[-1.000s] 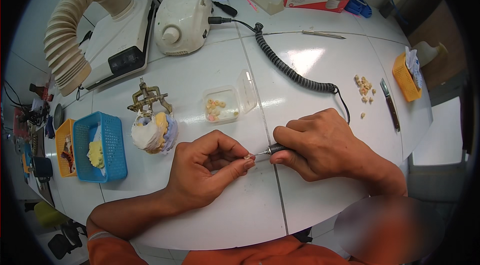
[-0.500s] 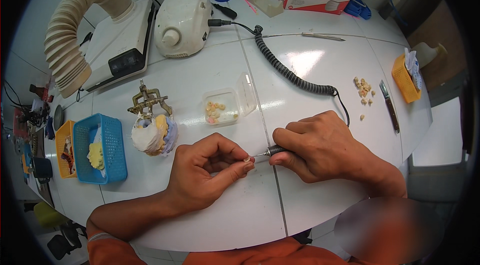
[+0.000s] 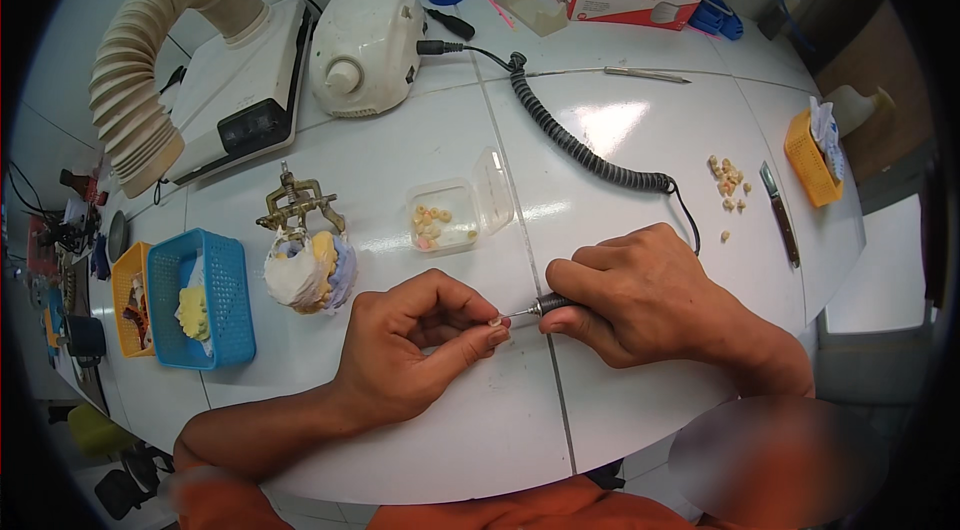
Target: Refining and grinding dental crown components using a rotary handpiece tool on a laboratory workbench.
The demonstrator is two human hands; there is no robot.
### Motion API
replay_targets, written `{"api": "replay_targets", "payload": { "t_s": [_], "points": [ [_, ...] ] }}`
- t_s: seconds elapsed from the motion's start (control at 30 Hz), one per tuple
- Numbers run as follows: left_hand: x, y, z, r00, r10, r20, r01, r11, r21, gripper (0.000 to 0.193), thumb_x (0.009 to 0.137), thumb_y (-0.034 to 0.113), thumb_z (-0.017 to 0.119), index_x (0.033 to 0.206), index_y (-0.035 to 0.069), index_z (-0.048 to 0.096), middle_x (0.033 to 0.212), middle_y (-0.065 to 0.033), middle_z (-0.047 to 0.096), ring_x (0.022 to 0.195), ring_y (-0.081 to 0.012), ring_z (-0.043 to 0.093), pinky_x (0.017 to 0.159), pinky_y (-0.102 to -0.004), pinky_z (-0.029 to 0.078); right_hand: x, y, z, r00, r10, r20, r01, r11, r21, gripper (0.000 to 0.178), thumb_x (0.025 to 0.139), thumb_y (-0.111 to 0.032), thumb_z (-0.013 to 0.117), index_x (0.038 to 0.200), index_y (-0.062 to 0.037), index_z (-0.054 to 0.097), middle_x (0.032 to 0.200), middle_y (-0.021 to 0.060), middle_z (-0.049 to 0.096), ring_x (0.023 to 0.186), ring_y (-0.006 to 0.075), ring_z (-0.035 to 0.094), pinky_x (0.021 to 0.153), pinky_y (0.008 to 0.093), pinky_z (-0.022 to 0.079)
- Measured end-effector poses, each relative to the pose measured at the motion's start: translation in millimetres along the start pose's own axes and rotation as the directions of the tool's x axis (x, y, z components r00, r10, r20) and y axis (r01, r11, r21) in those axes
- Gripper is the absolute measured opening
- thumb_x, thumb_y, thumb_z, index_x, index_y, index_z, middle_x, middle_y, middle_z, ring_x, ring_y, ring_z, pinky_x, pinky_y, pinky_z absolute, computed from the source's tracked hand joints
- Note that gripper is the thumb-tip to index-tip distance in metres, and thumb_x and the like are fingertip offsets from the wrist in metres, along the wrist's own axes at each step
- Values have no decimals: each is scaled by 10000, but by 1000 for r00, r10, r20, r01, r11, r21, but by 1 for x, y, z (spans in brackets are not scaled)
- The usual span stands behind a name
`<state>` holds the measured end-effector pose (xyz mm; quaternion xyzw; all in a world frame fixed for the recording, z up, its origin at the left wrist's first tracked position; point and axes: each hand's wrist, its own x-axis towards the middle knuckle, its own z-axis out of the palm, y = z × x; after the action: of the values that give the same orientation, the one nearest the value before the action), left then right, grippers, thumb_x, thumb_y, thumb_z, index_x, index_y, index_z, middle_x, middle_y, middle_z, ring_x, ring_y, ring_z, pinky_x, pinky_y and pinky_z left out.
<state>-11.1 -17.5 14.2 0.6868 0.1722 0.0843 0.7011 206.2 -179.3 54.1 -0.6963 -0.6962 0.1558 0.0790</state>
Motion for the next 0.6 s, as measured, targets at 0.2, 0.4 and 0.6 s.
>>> {"api": "replay_targets", "payload": {
  "t_s": [0.2,0.4,0.6],
  "points": [
    [0,0,0,1000,-7,4,8,1000,-10,116,1002,-8,748,1084,-65,690,1019,-121,789,981,-142,772,874,-265,651,0,2,4,996,-31,-81,31,1000,-2,418,1049,-491,645,866,-120,589,627,38,552,563,278,632,510,416,436],
    [0,-1,0,1000,-5,1,5,1000,-19,118,1000,-9,750,1086,-65,690,1016,-117,788,977,-140,772,873,-261,650,0,1,2,999,-16,-32,16,1000,-5,438,1072,-530,595,949,-113,650,666,55,648,601,299,699,511,432,482],
    [0,0,0,1000,3,1,-3,1000,-7,119,998,-6,754,1084,-61,694,1016,-115,787,972,-135,770,871,-262,651,0,1,1,999,-19,-31,19,1000,-4,438,1072,-526,599,939,-112,648,667,55,651,599,296,699,514,430,485]
  ]
}}
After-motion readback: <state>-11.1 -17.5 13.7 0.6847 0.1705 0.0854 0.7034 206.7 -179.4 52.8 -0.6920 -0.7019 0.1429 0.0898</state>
